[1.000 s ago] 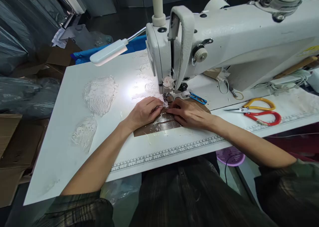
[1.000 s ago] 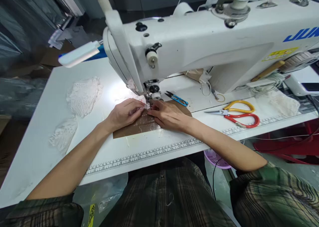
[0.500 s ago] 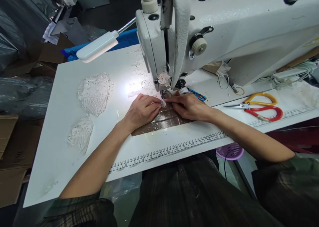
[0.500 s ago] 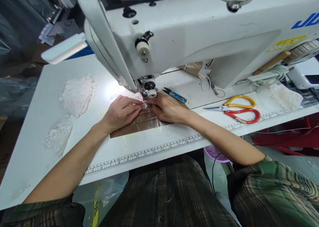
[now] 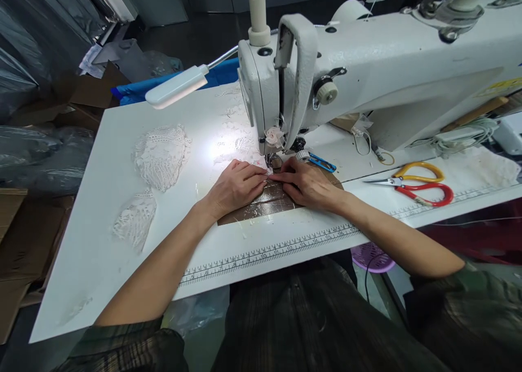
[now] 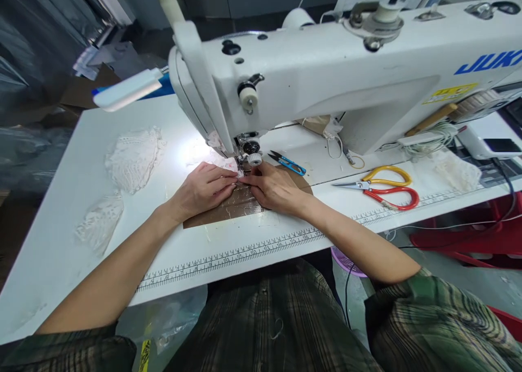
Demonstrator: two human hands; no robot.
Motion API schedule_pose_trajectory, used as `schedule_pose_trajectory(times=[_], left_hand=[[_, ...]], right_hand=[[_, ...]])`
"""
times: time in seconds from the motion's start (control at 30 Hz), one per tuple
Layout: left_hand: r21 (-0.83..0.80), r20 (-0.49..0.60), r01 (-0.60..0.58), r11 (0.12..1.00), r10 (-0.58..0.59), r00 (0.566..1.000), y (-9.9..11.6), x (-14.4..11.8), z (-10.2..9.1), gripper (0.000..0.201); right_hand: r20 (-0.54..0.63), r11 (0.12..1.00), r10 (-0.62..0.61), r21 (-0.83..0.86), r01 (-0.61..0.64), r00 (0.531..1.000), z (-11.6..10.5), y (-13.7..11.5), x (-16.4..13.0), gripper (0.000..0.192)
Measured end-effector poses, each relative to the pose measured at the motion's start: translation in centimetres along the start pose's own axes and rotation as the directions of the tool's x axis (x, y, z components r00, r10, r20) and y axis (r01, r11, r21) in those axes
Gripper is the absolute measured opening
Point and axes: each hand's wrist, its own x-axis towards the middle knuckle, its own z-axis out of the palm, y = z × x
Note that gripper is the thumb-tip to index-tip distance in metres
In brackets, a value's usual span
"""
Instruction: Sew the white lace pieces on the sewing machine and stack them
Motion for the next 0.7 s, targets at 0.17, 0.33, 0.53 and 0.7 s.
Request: schedule_pose_trajectory(times=[0.17,0.33,0.53,0.7], left_hand=[[0.033,0.001,-0.038,0.999,0.038,0.999,0.1,0.0,-0.1,0.016],[0.046,0.031,-0.044,0.998,0.042,0.999,0.2,0.1,-0.2,0.019],[0.014,0.049,-0.024,1.000,0.024,0.999,0.3,0.0,-0.3,0.021],[0.023,0.078,-0.008,1.000,0.006,0.997,0.2,0.2,-0.4,0.022]], right_hand=[[-0.032,0.999,0.002,-0.048,-0.003,0.999,0.4,-0.2,-0.2,0.038],[-0.045,0.996,-0.010,-0.090,0.006,0.999,0.6,-0.3,-0.3,0.036],[-0.021,0.992,-0.025,-0.123,0.022,0.999,0.4,-0.6,0.0,0.035],[0.017,0.986,0.005,-0.164,-0.002,1.000,0.1,-1.3,0.2,0.035]])
